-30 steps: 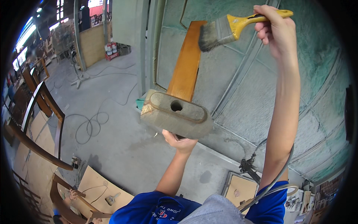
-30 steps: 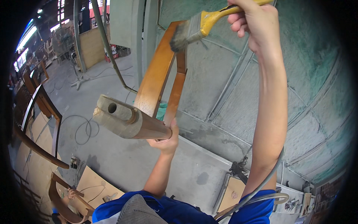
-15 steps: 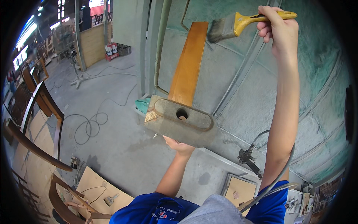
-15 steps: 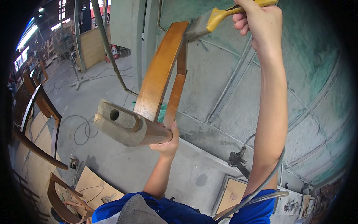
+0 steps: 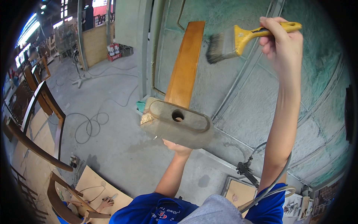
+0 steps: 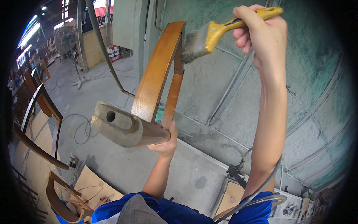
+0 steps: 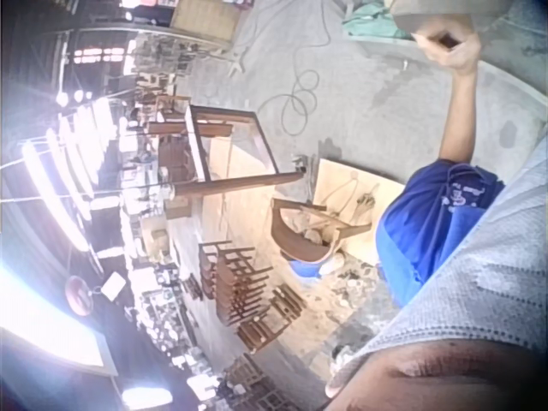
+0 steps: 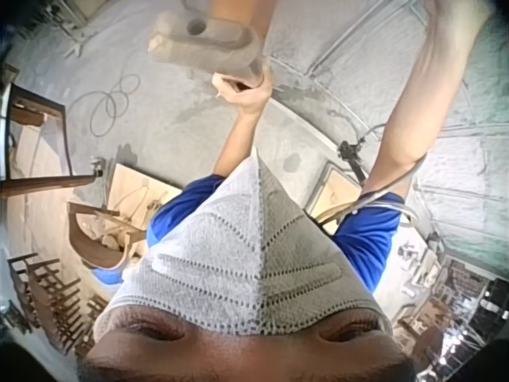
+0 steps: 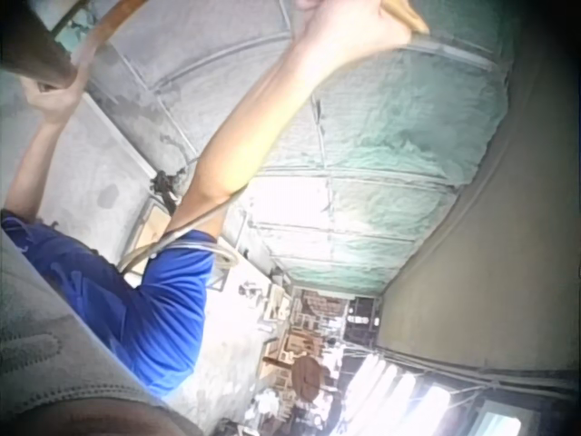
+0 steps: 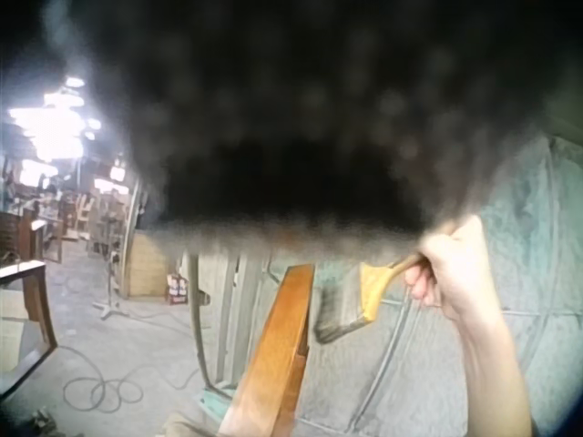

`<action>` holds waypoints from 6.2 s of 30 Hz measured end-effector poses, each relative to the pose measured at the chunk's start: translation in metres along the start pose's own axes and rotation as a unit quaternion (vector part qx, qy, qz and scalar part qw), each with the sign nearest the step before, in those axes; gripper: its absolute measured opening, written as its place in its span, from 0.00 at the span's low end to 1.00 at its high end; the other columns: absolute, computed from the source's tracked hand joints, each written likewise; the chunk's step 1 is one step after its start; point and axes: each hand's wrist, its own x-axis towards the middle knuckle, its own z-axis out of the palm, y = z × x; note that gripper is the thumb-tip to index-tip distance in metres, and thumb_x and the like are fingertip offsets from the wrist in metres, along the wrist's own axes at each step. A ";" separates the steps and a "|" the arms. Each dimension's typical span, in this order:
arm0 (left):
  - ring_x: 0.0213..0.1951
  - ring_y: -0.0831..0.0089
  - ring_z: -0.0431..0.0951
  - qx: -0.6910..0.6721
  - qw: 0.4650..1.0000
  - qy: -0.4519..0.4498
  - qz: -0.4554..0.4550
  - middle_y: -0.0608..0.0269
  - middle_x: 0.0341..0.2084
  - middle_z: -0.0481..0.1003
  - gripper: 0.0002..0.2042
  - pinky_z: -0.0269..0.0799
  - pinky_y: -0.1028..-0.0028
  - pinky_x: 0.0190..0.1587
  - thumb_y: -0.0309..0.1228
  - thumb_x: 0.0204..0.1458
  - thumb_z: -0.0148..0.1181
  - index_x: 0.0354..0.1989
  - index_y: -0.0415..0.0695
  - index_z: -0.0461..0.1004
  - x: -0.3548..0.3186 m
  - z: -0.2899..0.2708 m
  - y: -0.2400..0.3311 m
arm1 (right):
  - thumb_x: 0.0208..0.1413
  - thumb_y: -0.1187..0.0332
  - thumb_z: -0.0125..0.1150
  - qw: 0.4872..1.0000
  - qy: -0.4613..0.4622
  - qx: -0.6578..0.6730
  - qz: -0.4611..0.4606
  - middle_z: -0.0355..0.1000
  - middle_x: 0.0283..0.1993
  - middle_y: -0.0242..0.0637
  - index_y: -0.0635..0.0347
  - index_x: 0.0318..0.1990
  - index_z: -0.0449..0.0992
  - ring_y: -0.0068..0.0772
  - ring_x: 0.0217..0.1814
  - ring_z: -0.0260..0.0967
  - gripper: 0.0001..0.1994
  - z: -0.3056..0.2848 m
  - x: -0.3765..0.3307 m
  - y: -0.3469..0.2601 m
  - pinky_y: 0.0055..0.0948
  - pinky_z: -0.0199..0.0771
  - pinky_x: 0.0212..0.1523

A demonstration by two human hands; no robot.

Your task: The person applies a finish to a wooden chair frame using a paintbrush, then switches to a spray gun to apply a coating. The person rotates the frame to cover all sides and continues spraying until the end of the clip.

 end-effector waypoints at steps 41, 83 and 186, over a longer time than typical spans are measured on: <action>0.36 0.65 0.72 0.059 0.993 -0.106 -0.005 0.53 0.33 0.72 0.19 0.71 0.67 0.39 0.16 0.45 0.75 0.41 0.31 0.68 0.009 0.000 0.040 | 0.62 0.63 0.66 0.994 -0.027 -0.078 -0.076 0.71 0.17 0.27 0.58 0.30 0.79 0.12 0.11 0.62 0.11 -0.014 -0.054 -0.046 0.15 0.54 0.11; 0.35 0.69 0.74 -0.087 0.954 -0.150 -0.245 0.60 0.35 0.71 0.18 0.68 0.73 0.37 0.25 0.55 0.73 0.43 0.35 0.66 -0.037 -0.006 0.051 | 0.65 0.66 0.61 0.991 0.046 -0.076 -0.101 0.73 0.20 0.34 0.65 0.38 0.77 0.17 0.12 0.66 0.09 -0.034 0.028 -0.005 0.19 0.60 0.10; 0.42 0.69 0.71 0.013 0.966 -0.255 -0.045 0.53 0.46 0.65 0.29 0.76 0.75 0.36 0.14 0.50 0.71 0.54 0.34 0.56 -0.011 -0.003 0.077 | 0.56 0.57 0.76 0.996 -0.062 -0.060 0.024 0.74 0.20 0.29 0.64 0.35 0.85 0.13 0.11 0.62 0.16 -0.062 -0.050 -0.051 0.15 0.55 0.10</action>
